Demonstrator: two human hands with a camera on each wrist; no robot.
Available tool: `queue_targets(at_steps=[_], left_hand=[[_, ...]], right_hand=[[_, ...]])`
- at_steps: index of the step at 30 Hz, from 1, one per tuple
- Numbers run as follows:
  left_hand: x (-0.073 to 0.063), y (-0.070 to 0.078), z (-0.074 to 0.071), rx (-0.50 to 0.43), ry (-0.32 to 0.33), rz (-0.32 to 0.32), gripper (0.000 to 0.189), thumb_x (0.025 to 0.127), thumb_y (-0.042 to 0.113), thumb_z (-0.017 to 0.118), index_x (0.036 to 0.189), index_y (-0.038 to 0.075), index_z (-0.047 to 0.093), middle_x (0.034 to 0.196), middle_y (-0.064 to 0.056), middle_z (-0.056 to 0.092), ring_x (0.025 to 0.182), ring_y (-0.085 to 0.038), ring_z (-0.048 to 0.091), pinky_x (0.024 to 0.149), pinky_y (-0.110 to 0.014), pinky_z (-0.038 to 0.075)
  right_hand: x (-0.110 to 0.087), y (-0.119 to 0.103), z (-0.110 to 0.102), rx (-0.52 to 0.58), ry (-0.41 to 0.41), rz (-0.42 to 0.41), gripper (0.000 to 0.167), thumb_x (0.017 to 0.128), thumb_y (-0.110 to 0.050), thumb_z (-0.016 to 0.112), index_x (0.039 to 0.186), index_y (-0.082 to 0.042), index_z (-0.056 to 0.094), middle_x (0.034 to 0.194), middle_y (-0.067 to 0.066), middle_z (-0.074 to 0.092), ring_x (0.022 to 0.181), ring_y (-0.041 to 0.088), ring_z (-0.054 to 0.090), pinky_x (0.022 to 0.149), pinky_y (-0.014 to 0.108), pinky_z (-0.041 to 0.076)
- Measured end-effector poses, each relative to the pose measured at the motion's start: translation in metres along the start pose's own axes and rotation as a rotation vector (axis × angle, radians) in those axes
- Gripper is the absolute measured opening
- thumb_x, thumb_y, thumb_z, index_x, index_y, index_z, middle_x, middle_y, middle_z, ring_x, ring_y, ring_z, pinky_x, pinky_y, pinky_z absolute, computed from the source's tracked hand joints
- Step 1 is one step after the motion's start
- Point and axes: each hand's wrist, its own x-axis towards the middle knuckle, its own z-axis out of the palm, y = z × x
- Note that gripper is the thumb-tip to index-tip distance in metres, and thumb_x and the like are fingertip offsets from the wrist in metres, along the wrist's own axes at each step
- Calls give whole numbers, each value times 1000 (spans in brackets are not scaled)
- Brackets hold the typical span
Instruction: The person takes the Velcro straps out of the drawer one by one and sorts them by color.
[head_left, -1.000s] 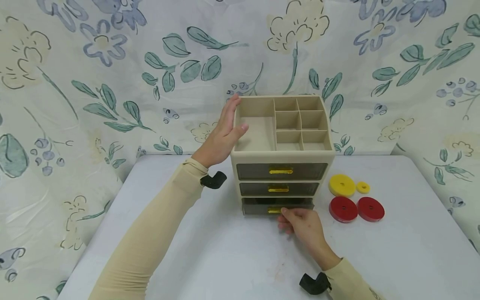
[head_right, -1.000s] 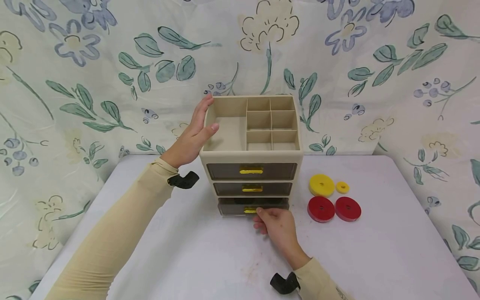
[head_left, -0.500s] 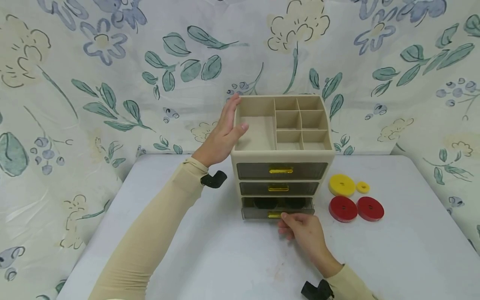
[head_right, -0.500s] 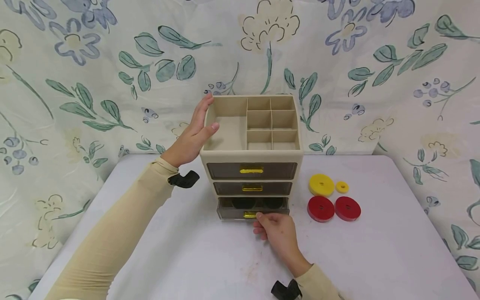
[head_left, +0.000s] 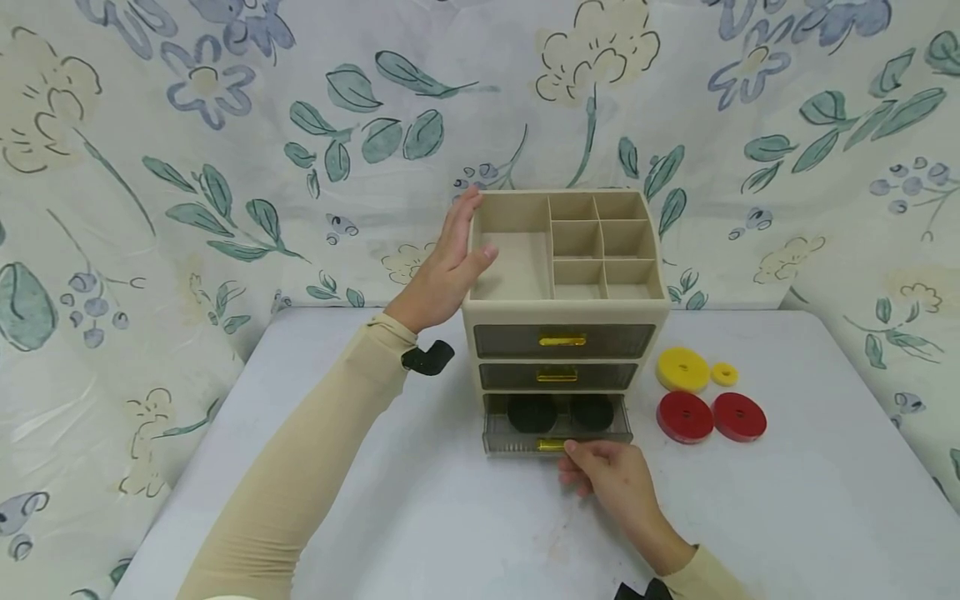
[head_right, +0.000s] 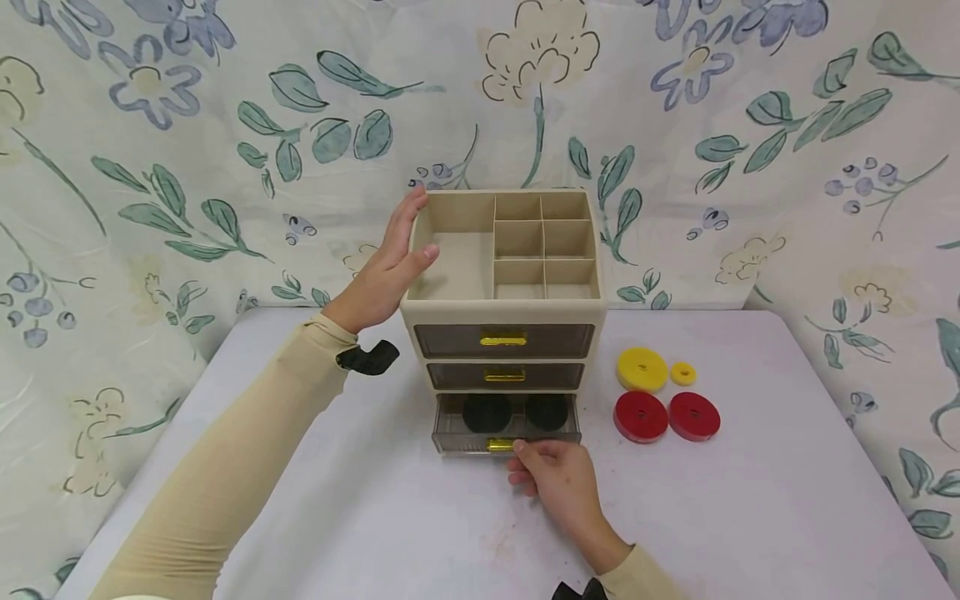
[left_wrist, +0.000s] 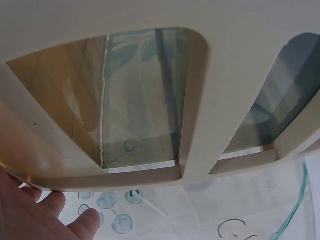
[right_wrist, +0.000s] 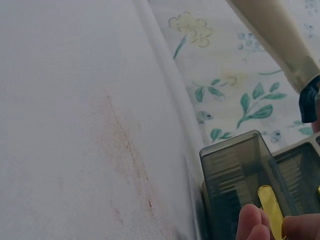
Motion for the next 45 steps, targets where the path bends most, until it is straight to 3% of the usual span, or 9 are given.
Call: queue_targets(at_steps=[30,45], left_hand=[[-2,1,0,-11,3,-15,66,106,25,40,160,5,8,168,-10,0,153,-13,-1,123,-41,6],[-1,1,1,-5,1,-10,66,106,25,40,159,4,8,168,-9,-1,153,-12,-3,123,-41,6]], right_hand=[[-22,11,2,37,-16,56,28,93,-24,73,94,4,75,78,9,75,64,20,69,53,26,53],[-33,15,0,-9,-32,53,30,94,-25,71,97,5,74,78,8,75,61,20,67,53,25,51]])
